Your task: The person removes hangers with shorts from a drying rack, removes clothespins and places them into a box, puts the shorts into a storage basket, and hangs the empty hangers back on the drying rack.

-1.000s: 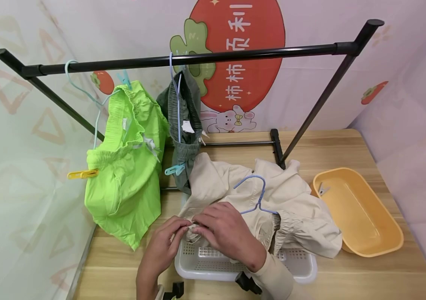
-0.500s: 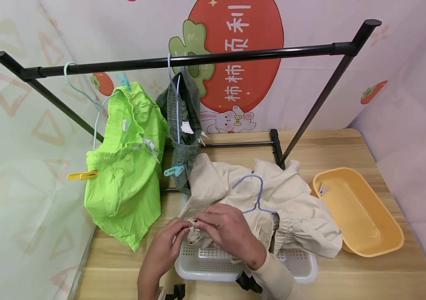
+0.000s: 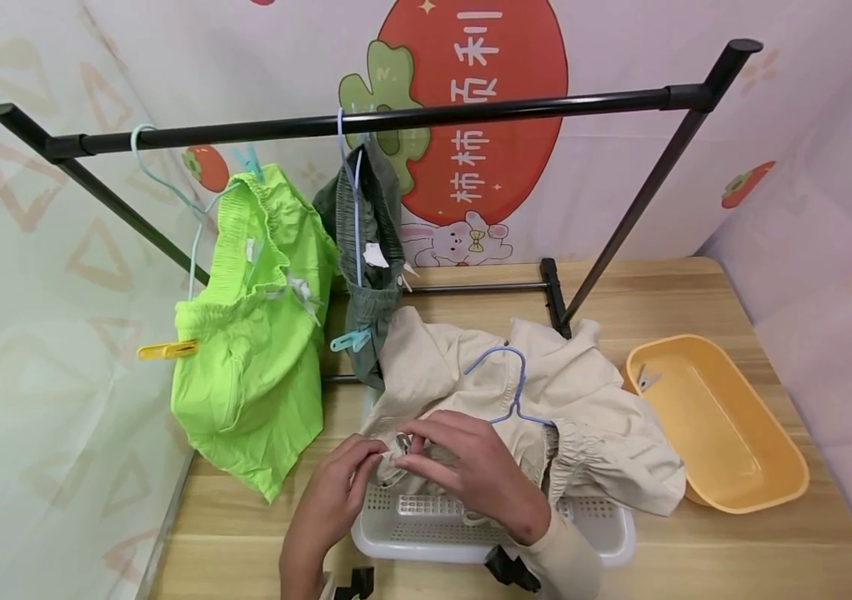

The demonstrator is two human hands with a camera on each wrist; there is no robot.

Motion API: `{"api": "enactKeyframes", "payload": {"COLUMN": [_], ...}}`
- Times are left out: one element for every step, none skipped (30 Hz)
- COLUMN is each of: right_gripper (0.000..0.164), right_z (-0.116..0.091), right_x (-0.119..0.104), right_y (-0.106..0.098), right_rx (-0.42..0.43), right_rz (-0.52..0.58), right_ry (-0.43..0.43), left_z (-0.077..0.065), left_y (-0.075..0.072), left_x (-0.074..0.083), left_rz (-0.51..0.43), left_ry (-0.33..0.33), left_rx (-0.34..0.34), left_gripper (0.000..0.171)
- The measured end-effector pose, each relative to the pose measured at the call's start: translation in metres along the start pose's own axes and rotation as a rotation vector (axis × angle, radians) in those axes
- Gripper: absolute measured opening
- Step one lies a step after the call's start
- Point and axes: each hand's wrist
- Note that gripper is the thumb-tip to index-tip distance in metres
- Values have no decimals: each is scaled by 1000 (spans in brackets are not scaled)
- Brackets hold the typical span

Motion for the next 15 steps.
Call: {"api": "enactKeyframes", "payload": {"right_gripper": [30,30,31,32,32,32,33,33,33,34,35,36,37,38,40], "right_z": [-1,-2,-3,-4,-6,-7,-8,-10,-11,-13,-14,-16,-17,-19,-20], "right_x": [-1,-2,-4,-5,-6,-7,-9,-10,-11,-13,-16,-18,-20,-21,-22], "right_y": [-5,-10,-15,-21,-26,-32,-39,-45,-52,-59,-66,-73,-80,-87,-94], "right_rx": [12,27,44,64,84,104,120,139,156,171,185,199,215,231,244], "right_rz": [8,15,20,23,29,27,17,10,3,-5,-14,-22,-28,-29,-33], "right_ry": [-8,-15,-27,-40,-49,-54,-51,-49,-49,-41,-28,-18,-4,-1,4], "left_z": [0,0,0,-1,-1,-1,-1,-1,0,0,0,0,0,1,1], "left_y": [0,0,1,1,1,1,1,1,0,0,0,0,0,0,-1], "left_x": [0,0,0,0,0,0,-1,-1,-1,-1,-1,-1,-1,-1,-1], "left_rz": [-1,-1,-1,-2,-3,-3,-1,0,-2,-4,-5,-7,-10,-13,-14], "left_ry": [-3,-6,-9,-10,-10,-10,-9,-7,-5,-5,-5,-4,-3,-3,-2], "left_rx": [-1,-3,-4,-5,-6,-6,-5,-4,-3,-4,-6,-8,-9,-10,-10], "left_gripper": [21,21,21,21,21,21,21,21,21,21,21,20,20,20,20]}}
Point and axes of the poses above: each hand's wrist, its own z-axis towards the middle knuckle, its own y-axis out of the palm, x = y × z, and after that the axes turned 12 degrees about x, right-handed
